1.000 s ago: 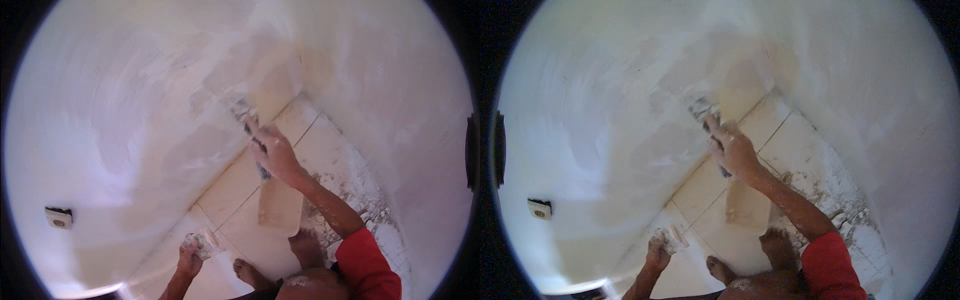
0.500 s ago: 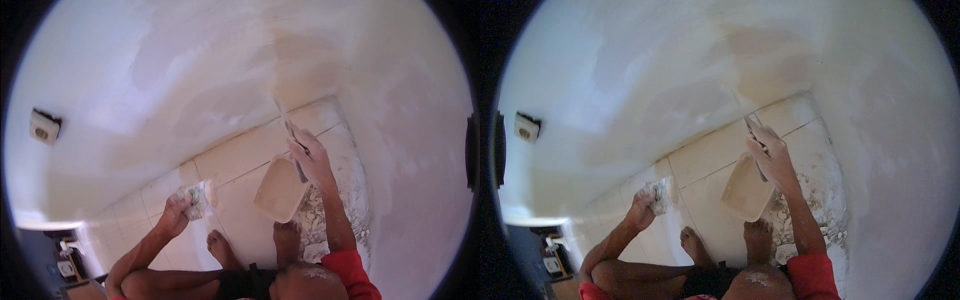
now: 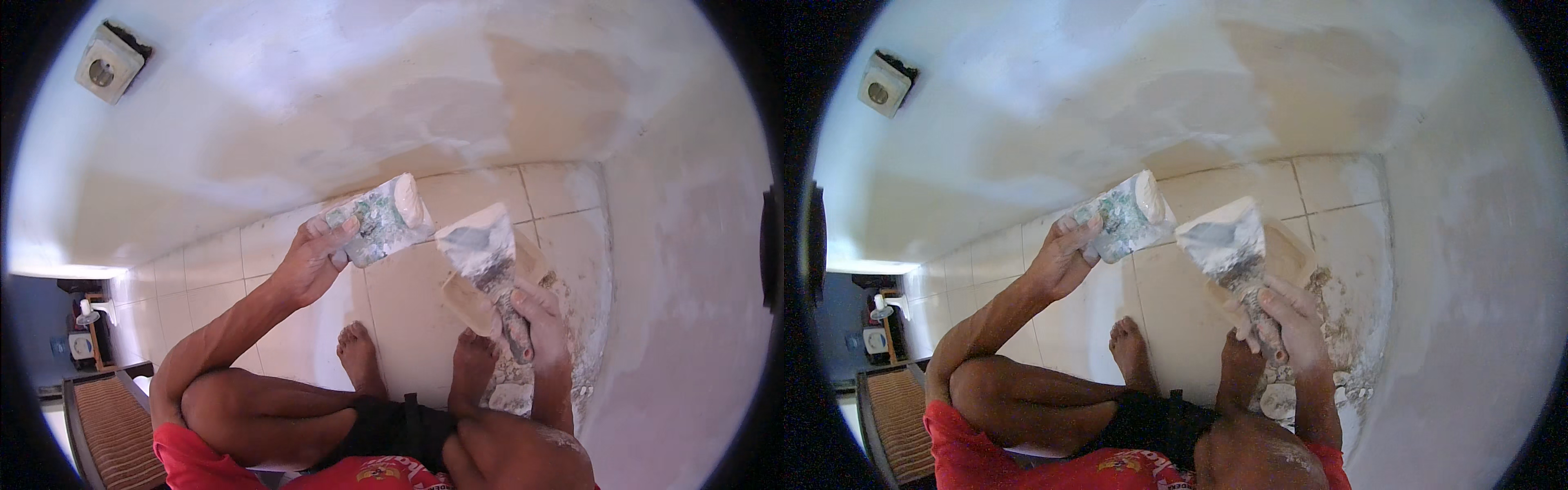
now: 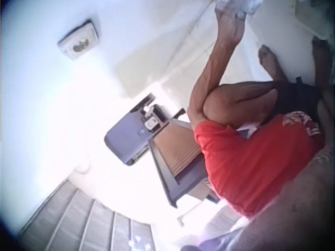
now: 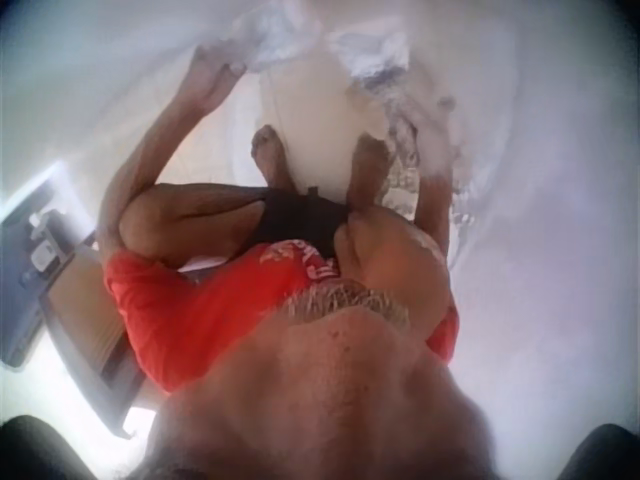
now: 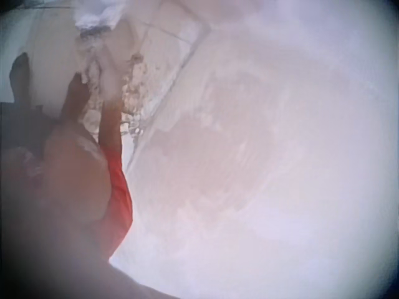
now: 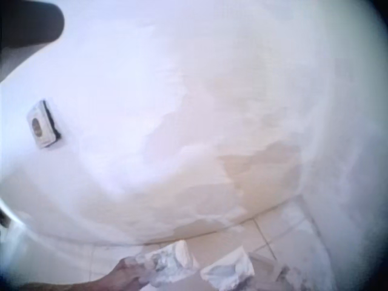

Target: The person applies plaster to the wall using putty knives, scooping compound from a container, spreading it across the wall, and smoothing along the base of the wall.

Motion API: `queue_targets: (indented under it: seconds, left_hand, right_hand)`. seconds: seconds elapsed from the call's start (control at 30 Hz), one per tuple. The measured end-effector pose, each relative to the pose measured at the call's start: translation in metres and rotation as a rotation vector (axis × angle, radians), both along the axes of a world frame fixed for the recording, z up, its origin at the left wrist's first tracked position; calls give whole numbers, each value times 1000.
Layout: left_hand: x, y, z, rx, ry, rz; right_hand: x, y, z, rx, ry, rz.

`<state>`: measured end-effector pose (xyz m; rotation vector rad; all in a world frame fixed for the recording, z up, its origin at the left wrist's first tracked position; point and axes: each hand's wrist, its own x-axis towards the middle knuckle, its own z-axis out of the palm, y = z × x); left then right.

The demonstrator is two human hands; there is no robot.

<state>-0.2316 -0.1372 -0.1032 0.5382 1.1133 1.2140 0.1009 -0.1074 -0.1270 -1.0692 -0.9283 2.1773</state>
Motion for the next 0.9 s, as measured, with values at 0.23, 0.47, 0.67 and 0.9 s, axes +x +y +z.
queue_targets:
  seconds: [0.23,0.47,0.67,0.9]
  left_hand:
    - [0,-14,-1,66,220,-88]
    - [14,-2,21,532,893,-525]
    - [-5,-1,19,797,1192,-505]
    - [-7,-8,2,25,747,-384]
  right_hand:
    - [-30,-6,18,1,-62,214]
    - [-32,-11,3,-24,108,32]
    - [-30,-15,-28,39,185,13]
    - [-14,-1,-28,477,144,-130]
